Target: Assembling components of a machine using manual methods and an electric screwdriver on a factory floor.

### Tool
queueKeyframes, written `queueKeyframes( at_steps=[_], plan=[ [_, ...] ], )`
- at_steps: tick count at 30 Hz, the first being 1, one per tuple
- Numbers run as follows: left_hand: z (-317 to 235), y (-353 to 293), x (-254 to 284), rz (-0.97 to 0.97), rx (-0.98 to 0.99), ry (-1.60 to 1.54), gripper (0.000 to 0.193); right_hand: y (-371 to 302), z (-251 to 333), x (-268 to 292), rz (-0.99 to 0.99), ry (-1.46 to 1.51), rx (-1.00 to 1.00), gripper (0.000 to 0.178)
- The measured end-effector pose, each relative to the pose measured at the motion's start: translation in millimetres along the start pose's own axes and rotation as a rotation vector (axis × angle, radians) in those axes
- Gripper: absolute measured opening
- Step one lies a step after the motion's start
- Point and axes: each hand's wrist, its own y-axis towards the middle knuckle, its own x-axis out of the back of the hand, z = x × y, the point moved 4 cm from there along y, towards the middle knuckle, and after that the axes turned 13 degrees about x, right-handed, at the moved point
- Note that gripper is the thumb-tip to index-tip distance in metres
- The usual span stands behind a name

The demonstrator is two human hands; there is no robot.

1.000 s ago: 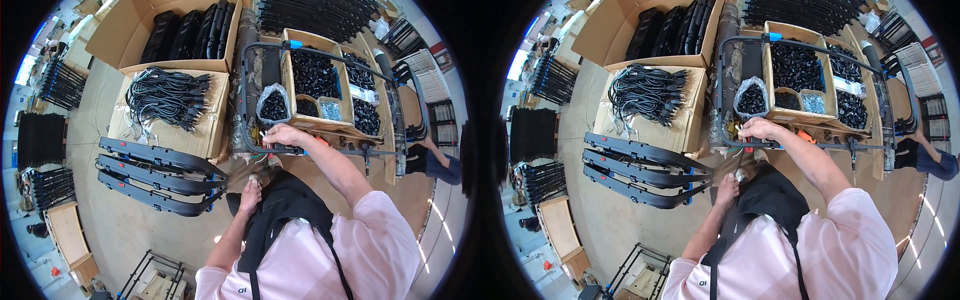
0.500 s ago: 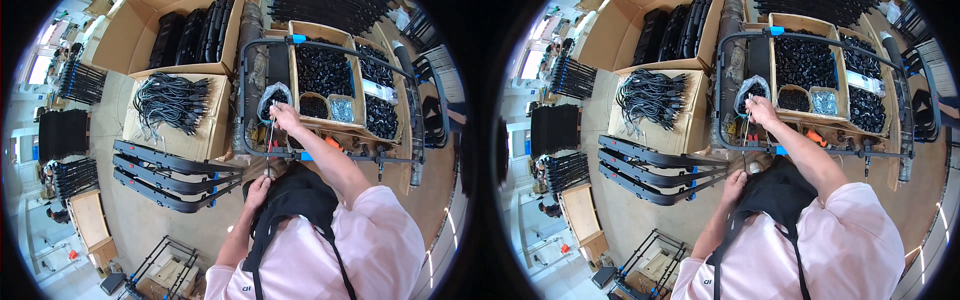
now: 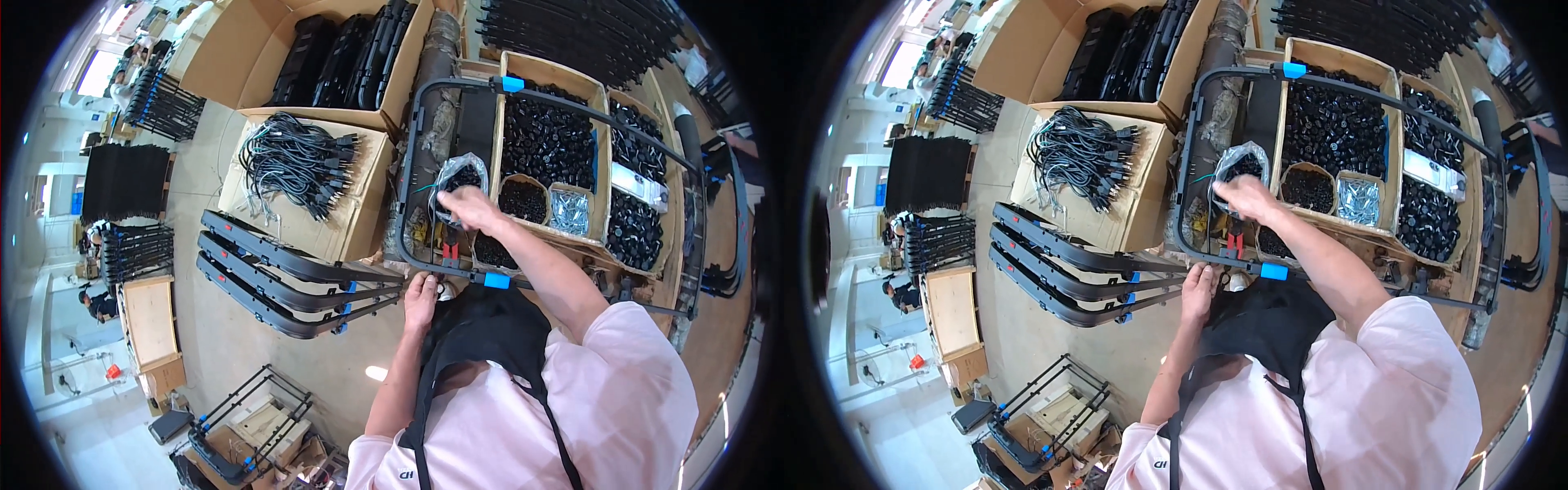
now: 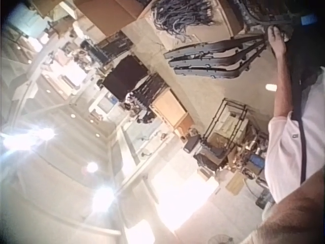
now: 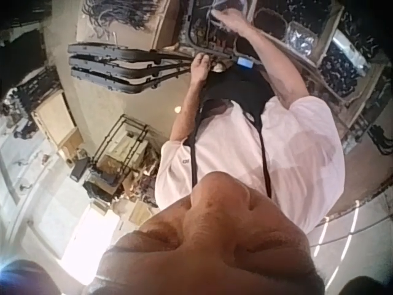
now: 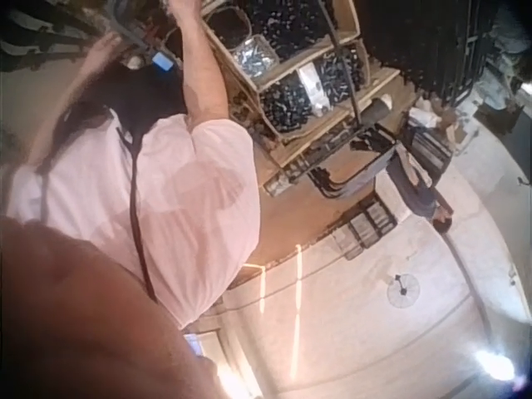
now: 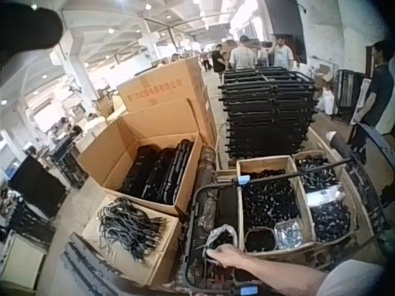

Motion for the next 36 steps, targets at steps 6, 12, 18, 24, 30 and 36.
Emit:
queueKeyframes(
  at_steps=[6, 12, 18, 24, 30, 36],
  plan=[
    [-6.1, -5.6, -2.6, -0.091, 0.031, 0.064, 0.018, 29.2, 7.3, -34.9, -0.148, -0.068, 0.366, 0.034],
    [-11.0, -7.0, -7.5, -0.163, 0.05, 0.19, 0.02, 42.5, 5.6, -40.1, -0.117, -0.261, 0.401, 0.03],
    [-13.0, -5.3, -8.3, -0.219, 0.088, 0.159, 0.021, 44.9, 1.8, -38.9, -0.104, -0.173, 0.357, 0.031],
    [-8.7, -2.5, -10.9, -0.238, 0.057, 0.048, 0.02, 48.4, 15.0, -28.3, 0.003, -0.234, 0.353, 0.032],
    [-4.8, -2.2, -10.6, -0.245, 0.043, 0.008, 0.02, 51.9, 28.4, 56.8, -0.107, -0.651, 0.461, 0.021],
    [-3.4, -1.4, -11.3, -0.212, 0.047, -0.034, 0.02, 32.4, 20.6, 72.8, 0.07, -0.816, 0.502, 0.017]
  ],
)
